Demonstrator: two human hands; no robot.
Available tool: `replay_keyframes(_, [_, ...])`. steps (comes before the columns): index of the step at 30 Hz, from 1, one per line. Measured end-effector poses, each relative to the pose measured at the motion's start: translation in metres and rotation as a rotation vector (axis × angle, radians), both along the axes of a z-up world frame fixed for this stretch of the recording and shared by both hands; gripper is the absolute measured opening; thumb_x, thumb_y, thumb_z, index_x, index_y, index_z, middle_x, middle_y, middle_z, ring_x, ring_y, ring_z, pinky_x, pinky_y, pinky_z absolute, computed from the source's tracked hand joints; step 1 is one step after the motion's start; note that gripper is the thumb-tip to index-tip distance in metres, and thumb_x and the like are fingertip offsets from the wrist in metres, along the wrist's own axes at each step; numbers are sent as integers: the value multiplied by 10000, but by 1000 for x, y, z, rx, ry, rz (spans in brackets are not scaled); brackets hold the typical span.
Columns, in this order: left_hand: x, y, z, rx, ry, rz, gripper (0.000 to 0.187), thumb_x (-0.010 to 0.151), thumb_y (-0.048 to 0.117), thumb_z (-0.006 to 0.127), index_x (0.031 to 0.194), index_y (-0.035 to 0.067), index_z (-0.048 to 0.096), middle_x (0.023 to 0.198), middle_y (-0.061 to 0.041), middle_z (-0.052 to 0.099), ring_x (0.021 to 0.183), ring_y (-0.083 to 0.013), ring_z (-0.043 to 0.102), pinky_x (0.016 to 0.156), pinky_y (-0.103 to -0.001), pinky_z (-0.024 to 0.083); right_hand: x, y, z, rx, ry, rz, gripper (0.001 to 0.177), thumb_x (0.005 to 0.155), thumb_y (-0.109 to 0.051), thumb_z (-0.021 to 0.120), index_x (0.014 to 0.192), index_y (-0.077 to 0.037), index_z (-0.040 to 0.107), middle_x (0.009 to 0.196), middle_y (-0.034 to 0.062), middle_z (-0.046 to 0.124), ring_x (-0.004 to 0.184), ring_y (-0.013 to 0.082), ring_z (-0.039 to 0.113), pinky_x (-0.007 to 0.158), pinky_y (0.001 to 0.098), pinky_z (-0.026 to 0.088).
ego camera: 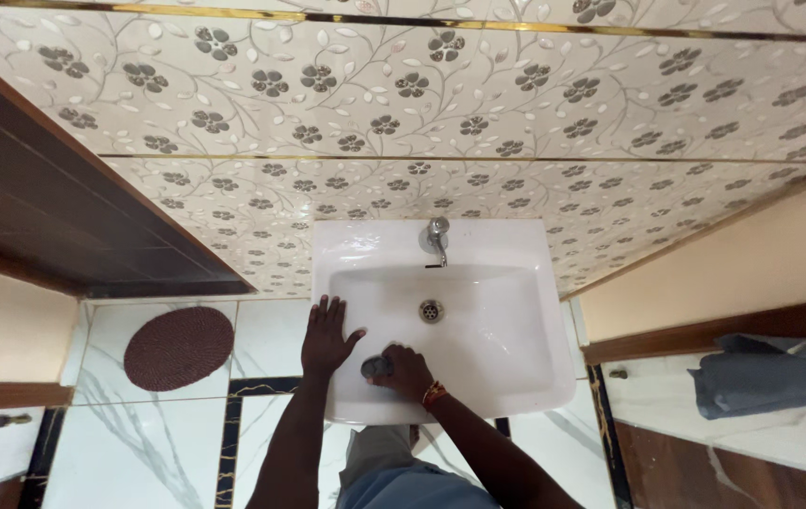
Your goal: The person cleans a white bathroom sink by wiping the basin and faucet with a cloth.
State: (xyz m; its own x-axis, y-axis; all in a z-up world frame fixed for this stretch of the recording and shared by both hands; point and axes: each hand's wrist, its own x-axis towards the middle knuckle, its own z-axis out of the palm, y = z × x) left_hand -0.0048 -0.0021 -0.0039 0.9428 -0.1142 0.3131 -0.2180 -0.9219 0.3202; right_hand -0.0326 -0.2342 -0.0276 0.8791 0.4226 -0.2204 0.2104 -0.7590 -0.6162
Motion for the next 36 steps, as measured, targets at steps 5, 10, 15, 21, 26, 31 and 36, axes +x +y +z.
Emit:
replay_keyframes(5, [3,0,3,22,-2,2,797,927,623,585,1402,-17,553,1489,-205,532,1478,-373,389,1230,-507,273,7,-28,5,1,-41,-127,678,616,-516,915,1097,-92,695,1094,129,711,1021,356,665,896,492,514])
replay_keyframes(10, [1,0,2,36,3,-6,790,922,609,593,1391,-26,563,1474,-208,544,1467,-379,391,1213,-511,276,36,-92,6,-63,-164,-244,695,573,-445,908,1138,-115,674,1066,118,720,997,323,696,898,456,550])
replay_keyframes(15, [1,0,-2,47,-95,0,766,929,606,596,1373,-20,585,1441,-209,577,1449,-378,436,1209,-517,313,51,-149,24,-516,-125,-555,699,625,-480,895,1172,-124,642,1114,115,684,1032,322,673,851,512,548])
replay_keyframes(21, [0,0,-3,40,-167,-5,755,934,599,607,1366,-20,588,1440,-212,585,1438,-377,461,1208,-515,331,36,-130,20,-546,-152,-346,716,708,-410,832,1280,-63,578,1226,145,630,1035,320,660,814,530,552])
replay_keyframes(26, [0,0,-4,22,-82,-4,790,931,617,585,1384,-31,571,1458,-216,567,1457,-385,421,1214,-514,296,19,-60,3,43,-377,-16,694,773,-294,801,1381,-61,560,1247,165,657,1144,371,652,972,514,534])
replay_keyframes(31, [-2,0,-7,22,7,-12,801,947,625,558,1410,-27,549,1483,-213,541,1480,-382,385,1233,-514,267,8,1,-14,171,-309,65,832,730,-285,879,1450,-48,535,1322,212,624,1200,411,591,1020,504,471])
replay_keyframes(36, [7,1,-5,51,25,-21,833,936,630,561,1416,-50,529,1492,-235,522,1465,-403,374,1204,-517,263,17,-18,-9,124,-178,94,602,730,-367,889,1226,-103,671,1318,184,636,1162,386,619,992,478,515])
